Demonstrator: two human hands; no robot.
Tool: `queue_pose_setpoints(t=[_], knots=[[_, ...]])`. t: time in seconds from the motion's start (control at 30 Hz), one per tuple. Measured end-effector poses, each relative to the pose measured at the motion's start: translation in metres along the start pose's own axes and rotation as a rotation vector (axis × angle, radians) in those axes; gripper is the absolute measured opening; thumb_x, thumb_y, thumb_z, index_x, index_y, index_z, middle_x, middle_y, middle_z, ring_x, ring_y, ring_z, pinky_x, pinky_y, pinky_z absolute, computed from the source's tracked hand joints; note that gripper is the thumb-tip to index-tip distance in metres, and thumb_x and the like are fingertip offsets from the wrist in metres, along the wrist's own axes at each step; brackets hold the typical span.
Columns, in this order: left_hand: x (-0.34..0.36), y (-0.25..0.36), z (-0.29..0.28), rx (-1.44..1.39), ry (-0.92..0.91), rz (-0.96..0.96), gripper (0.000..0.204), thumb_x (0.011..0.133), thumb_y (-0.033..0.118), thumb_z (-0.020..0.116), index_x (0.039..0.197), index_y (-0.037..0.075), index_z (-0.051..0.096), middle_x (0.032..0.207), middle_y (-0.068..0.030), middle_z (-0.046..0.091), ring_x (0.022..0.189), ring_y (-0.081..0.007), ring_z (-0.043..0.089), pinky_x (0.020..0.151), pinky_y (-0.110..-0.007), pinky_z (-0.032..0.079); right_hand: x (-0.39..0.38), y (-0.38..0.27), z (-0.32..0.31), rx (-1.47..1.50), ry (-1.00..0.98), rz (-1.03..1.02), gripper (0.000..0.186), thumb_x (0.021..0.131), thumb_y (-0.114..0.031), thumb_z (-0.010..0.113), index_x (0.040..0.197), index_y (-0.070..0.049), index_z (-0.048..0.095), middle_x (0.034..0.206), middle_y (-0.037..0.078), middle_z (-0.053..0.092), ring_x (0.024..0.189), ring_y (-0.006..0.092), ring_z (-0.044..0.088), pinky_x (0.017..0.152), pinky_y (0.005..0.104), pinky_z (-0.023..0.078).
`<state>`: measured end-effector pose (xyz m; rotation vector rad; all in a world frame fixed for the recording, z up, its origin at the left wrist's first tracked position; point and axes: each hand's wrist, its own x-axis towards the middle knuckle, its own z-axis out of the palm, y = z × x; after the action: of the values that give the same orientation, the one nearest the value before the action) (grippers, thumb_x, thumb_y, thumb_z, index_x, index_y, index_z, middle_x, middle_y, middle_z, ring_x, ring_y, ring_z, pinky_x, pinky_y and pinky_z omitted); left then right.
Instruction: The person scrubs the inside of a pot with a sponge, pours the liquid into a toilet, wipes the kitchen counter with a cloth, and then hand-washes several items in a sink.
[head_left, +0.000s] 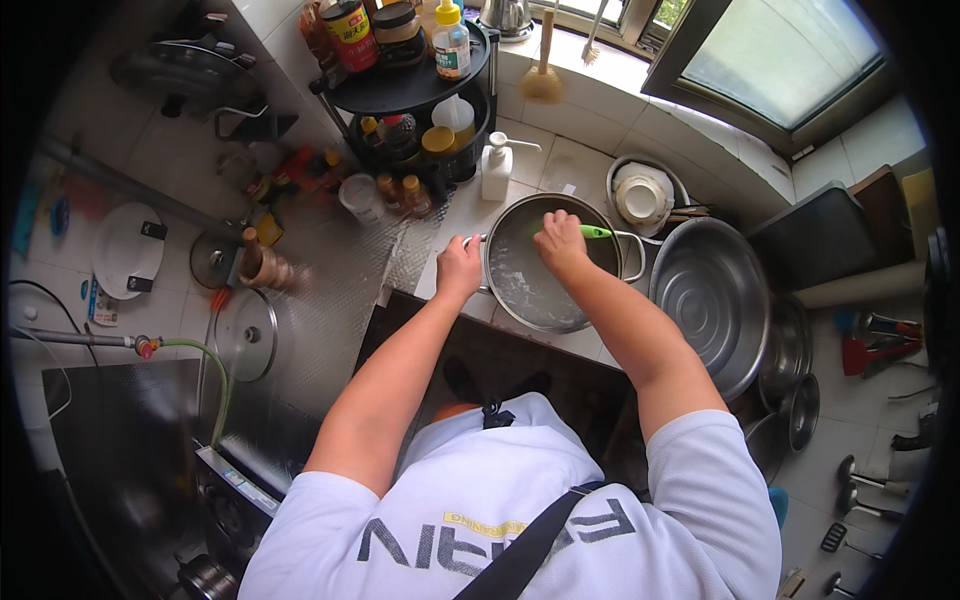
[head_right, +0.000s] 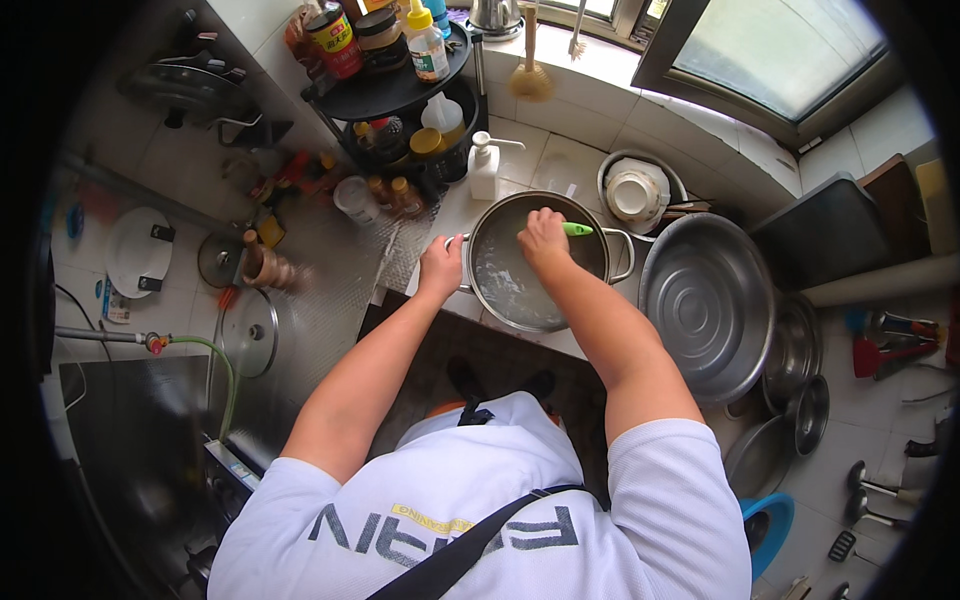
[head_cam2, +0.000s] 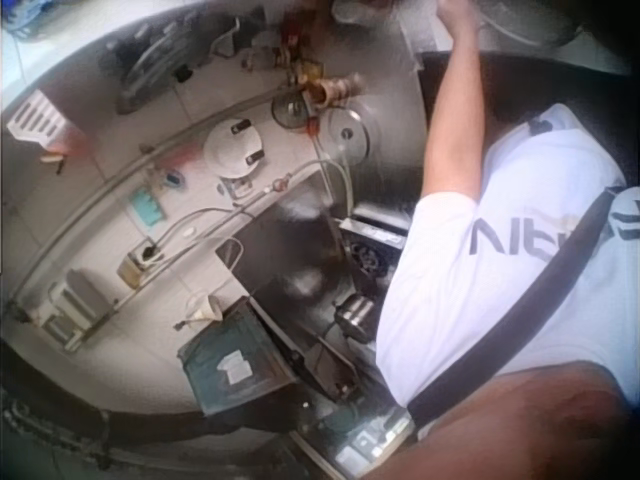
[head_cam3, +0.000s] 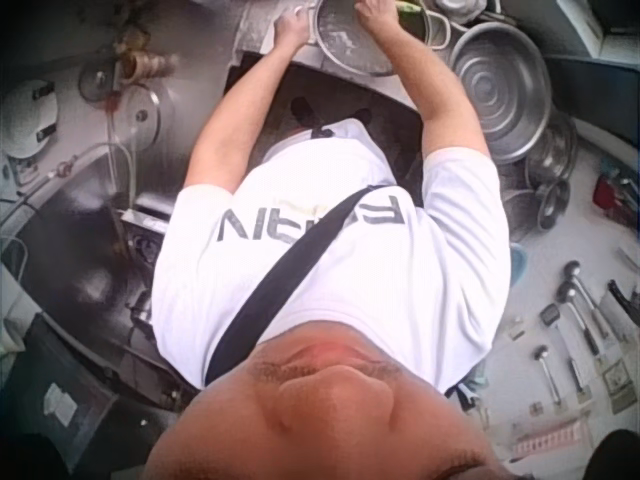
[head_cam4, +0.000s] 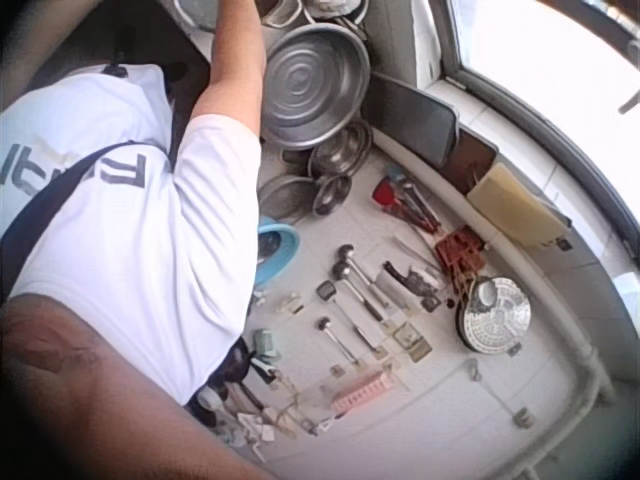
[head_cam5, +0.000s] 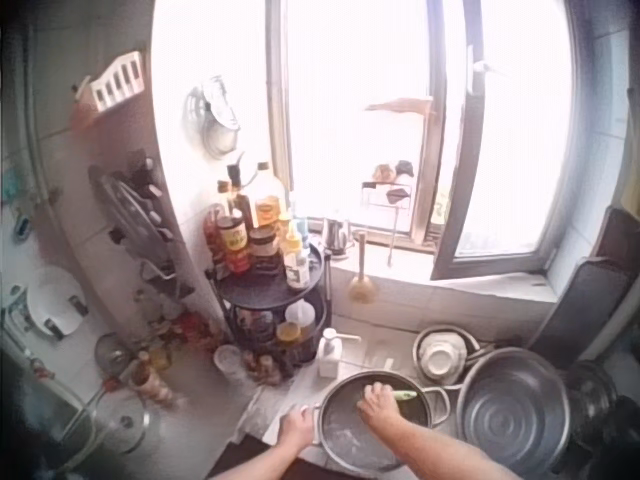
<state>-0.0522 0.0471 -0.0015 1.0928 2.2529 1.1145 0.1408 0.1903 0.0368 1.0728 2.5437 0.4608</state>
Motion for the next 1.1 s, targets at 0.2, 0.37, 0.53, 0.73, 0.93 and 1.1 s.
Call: queue_pose_setpoints(t=[0.2,0.37,0.53,0.73,0.93,1.1], knots=[[-0.002,0.0,-0.001,-0.04,0.044,0.024,0.048,0.116,0.043,0.067,0.101,-0.003,0.071,0.097,-0.0319,0.076,0.098,-0.0556,0.074,0.086,-0.061,0.056,-0.006,-0.001,0.029,0.127,0.532,-0.588,0.018,0.095,-0.029,0.072,0.089,-0.018,0.084,0.106,0.002,0.066,0.111,0.0244,0.063,0.09,0.0416,0.049],[-0.001,-0.001,0.002,-0.036,0.029,0.022,0.049,0.116,0.044,0.067,0.101,-0.003,0.071,0.096,-0.0317,0.077,0.098,-0.0554,0.075,0.086,-0.061,0.056,0.0,0.024,0.03,-0.011,0.456,-0.401,0.017,0.095,-0.028,0.072,0.09,-0.018,0.085,0.109,0.002,0.068,0.114,0.0241,0.063,0.091,0.0404,0.049],[0.002,-0.008,0.003,-0.027,0.03,-0.002,0.051,0.116,0.047,0.067,0.101,-0.002,0.071,0.099,-0.0324,0.078,0.101,-0.0563,0.076,0.087,-0.061,0.058,-0.013,0.04,0.021,-0.069,0.14,-0.208,0.022,0.1,-0.029,0.072,0.105,-0.02,0.091,0.118,0.005,0.073,0.119,0.0265,0.066,0.094,0.0441,0.052],[0.001,-0.008,0.003,-0.014,0.049,-0.016,0.051,0.116,0.047,0.067,0.103,-0.002,0.071,0.099,-0.0319,0.078,0.101,-0.0557,0.076,0.089,-0.06,0.058,-0.041,0.043,0.007,0.025,-0.281,-0.021,0.027,0.108,-0.027,0.069,0.122,-0.021,0.091,0.13,0.008,0.082,0.122,0.0301,0.079,0.09,0.0488,0.063],[-0.008,0.004,0.002,-0.088,-0.004,-0.04,0.051,0.116,0.046,0.067,0.105,-0.003,0.072,0.099,-0.0315,0.078,0.101,-0.0546,0.076,0.088,-0.059,0.057,-0.016,0.041,0.025,0.318,-0.322,0.108,0.03,0.11,-0.021,0.065,0.125,-0.012,0.089,0.132,0.018,0.083,0.123,0.0383,0.083,0.095,0.0528,0.069],[-0.007,0.013,0.005,-0.087,0.002,-0.006,0.05,0.116,0.045,0.067,0.106,-0.004,0.073,0.098,-0.0315,0.078,0.1,-0.0536,0.076,0.087,-0.058,0.057,0.013,0.0,0.053,0.668,-0.052,0.282,0.026,0.104,-0.01,0.066,0.119,-0.001,0.084,0.125,0.033,0.079,0.117,0.0499,0.081,0.097,0.0567,0.068]])
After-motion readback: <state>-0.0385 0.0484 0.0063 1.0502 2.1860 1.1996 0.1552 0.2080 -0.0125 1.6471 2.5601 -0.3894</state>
